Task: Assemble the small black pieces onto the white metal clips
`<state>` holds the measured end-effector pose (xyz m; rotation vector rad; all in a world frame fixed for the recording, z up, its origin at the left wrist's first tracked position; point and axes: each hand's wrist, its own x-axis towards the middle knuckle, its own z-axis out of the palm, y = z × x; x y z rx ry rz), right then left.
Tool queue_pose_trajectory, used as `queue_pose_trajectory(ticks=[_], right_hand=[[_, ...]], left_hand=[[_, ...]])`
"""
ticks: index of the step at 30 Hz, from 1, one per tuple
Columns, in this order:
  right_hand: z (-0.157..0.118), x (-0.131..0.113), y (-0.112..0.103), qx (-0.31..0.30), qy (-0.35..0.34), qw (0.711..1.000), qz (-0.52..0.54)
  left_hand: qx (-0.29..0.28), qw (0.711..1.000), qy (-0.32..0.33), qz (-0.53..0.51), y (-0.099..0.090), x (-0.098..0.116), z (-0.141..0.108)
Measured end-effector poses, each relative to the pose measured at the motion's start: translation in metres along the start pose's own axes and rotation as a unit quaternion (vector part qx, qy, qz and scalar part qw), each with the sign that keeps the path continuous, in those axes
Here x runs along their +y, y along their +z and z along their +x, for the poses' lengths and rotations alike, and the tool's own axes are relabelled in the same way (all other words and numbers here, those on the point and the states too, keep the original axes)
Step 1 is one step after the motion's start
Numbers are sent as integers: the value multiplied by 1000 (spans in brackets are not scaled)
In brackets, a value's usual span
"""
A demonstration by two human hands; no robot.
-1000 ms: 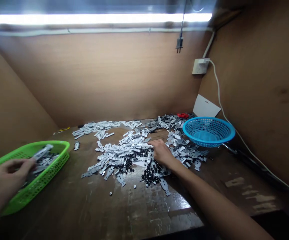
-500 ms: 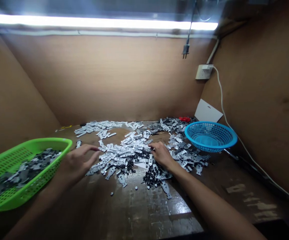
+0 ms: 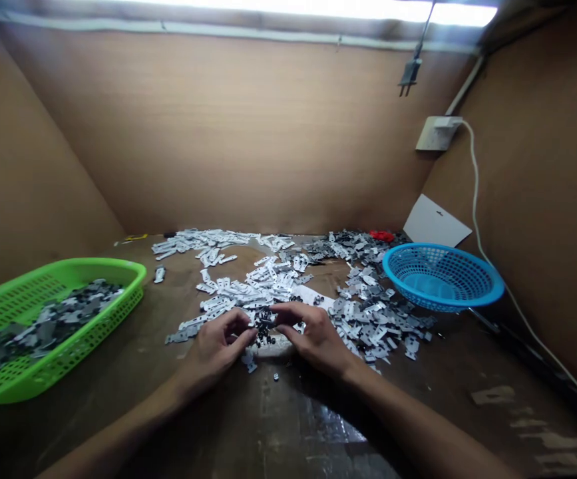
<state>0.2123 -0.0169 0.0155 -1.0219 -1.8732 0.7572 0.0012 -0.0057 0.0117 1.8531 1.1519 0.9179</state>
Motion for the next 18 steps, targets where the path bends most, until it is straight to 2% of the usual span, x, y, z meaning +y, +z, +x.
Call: queue_pose_trajectory(ticks=[2,5,7,10,18], right_hand=[[3,6,-2,18,17,1000,-15],[12,26,-12,63,16,987,-150],[17,41,-18,30,23,966,-255],[19,52,-20,-32,36,943,-328],[15,36,-17,-69,53,901,-425]], left_hand=[[-20,996,-50,-73,0,-7,3],[-62,968,-151,-188,-1,-16,7],[-72,954,-189,-223,-2,-18,8],[-82,949,-190,-239,-2,-17,8],[-106,951,-187,-223,-1,-14,7]])
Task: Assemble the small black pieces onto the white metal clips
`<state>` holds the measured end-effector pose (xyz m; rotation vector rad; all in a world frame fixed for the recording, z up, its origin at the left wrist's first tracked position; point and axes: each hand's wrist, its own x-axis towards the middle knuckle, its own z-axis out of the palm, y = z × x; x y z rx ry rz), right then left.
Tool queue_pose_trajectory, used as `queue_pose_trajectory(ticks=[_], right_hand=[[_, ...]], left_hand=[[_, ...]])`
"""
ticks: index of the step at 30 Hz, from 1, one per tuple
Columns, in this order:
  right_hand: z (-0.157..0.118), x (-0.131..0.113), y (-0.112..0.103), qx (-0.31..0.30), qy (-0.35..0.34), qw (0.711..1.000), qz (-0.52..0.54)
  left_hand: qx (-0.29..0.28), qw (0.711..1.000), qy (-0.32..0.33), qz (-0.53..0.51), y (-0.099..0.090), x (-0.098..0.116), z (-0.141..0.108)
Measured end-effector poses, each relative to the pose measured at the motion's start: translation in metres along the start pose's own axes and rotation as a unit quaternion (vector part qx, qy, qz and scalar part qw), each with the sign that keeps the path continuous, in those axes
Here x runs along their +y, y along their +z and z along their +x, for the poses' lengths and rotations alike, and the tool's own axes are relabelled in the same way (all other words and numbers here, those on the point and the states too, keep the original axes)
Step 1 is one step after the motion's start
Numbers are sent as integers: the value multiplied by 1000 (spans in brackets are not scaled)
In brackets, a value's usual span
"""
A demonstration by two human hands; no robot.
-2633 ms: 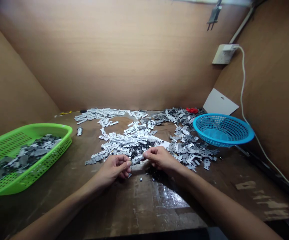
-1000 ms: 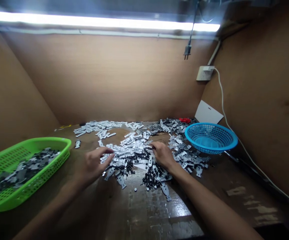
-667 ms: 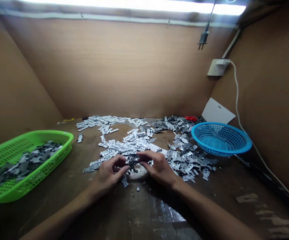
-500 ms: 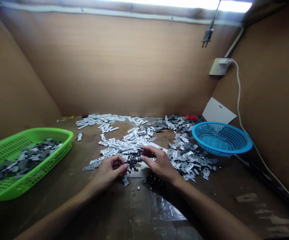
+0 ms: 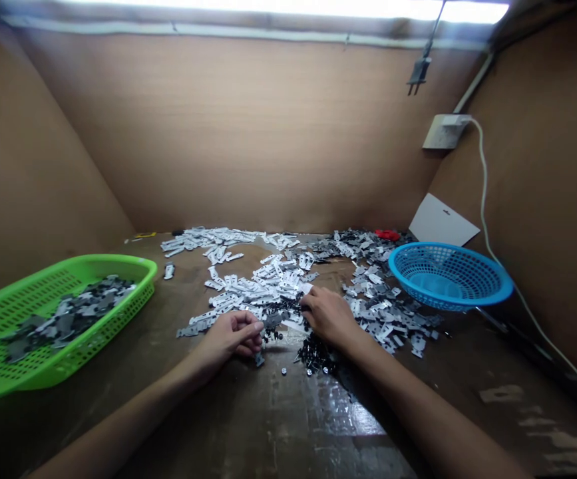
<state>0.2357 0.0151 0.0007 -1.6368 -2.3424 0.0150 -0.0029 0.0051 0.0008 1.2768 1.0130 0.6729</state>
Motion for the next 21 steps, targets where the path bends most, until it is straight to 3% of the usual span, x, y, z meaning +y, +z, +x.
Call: queue_pose_trajectory(ticks=[5,12,16,21], right_hand=[[-2,3,2,30,7,1000,2],[1,11,3,53,22,992,113],[-1,7,-5,89,43,969,228],[-7,-12,-14,83,35,932,352]], left_hand=[[-5,1000,5,-3,0,2,-2],[-14,1000,2,-9,0,2,-3],[-8,1000,-24,-12,0,0,-4],[1,999,-49,-19,0,-1,-4]])
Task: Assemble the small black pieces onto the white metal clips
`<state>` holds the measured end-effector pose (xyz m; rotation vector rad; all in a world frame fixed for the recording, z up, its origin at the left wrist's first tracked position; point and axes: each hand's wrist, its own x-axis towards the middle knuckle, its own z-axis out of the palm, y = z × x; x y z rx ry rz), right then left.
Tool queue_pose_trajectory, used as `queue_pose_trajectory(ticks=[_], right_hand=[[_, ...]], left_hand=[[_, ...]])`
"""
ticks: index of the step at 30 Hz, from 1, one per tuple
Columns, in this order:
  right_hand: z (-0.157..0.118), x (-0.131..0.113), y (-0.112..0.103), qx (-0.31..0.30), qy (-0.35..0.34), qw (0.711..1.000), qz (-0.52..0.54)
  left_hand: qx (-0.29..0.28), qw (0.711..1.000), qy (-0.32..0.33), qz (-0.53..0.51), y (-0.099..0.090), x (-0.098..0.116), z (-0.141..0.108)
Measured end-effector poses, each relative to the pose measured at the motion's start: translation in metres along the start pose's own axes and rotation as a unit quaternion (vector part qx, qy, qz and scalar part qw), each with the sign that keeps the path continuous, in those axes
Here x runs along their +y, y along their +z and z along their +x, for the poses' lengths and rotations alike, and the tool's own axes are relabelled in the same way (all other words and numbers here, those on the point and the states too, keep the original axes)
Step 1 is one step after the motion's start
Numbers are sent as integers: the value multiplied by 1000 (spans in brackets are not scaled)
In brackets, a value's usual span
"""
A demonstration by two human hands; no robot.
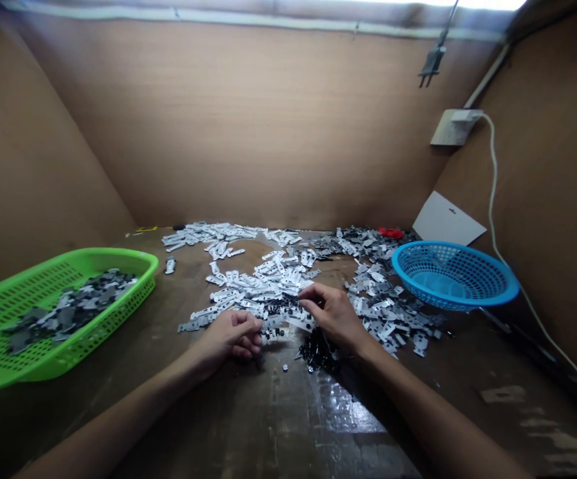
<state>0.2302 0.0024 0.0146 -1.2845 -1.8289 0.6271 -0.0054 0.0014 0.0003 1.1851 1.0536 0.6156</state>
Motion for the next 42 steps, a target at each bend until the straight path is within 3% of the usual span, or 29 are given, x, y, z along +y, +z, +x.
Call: queue_pose_trajectory(ticks=[8,32,36,39,42], right_hand=[[-6,-12,14,-19,-77,996,26],[-6,-4,21,-65,-70,995,13],[-3,16,10,-17,-55,995,-77],[3,48,7,-52,-78,975,-199],[7,77,10,-101,-105,960,-241]], left_hand=[[12,1000,2,-15,2,0,1],[23,1000,0,1,1,-1,3],[43,999,11,16,-5,-1,4],[61,998,11,-7,-12,-1,6],[60,997,10,-48,-19,-3,11]])
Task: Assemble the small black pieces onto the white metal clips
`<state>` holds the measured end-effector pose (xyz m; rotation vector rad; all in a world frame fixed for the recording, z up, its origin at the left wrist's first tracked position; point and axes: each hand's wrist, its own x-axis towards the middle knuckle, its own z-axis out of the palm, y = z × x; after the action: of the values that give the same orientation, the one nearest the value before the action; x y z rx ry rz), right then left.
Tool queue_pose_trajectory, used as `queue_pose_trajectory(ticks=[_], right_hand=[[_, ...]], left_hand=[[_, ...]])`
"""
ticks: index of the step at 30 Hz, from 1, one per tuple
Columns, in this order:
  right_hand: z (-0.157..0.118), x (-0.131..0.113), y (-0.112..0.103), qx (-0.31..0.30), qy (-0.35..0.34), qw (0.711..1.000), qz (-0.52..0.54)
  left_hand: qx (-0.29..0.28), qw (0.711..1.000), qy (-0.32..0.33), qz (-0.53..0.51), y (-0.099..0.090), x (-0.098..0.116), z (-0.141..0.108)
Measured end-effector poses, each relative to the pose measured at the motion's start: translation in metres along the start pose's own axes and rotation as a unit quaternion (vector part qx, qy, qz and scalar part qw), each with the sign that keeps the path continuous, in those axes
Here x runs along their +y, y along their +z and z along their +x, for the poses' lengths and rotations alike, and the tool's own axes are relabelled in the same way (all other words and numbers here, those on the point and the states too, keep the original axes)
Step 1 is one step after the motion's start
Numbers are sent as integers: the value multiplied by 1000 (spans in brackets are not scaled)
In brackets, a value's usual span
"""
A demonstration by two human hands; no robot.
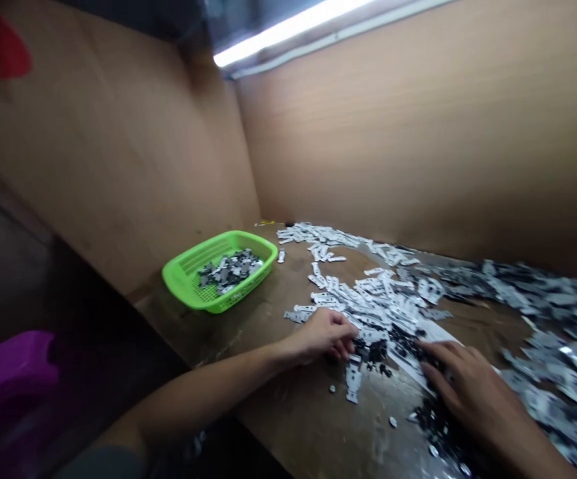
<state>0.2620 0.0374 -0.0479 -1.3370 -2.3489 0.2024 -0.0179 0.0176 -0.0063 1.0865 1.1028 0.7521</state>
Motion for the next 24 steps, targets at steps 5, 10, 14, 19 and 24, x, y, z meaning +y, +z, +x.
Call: queue_pose_trajectory(ticks=[5,10,14,19,24], right_hand=[[-6,14,9,-11,-29,999,-18],[-1,-3,-7,-33,37,999,-9],[2,-40,-31,10,97,993,66],[9,-57,-39,47,125,981,139],[5,-59,-42,70,127,976,165]], left_hand=[[-11,999,9,-30,1,-8,5],[-33,999,4,-44,-1,-6,2],[-44,999,2,-20,2,2,-9],[-64,997,-17,28,6,2,-9],[-77,996,-29,33,9,1,-11]])
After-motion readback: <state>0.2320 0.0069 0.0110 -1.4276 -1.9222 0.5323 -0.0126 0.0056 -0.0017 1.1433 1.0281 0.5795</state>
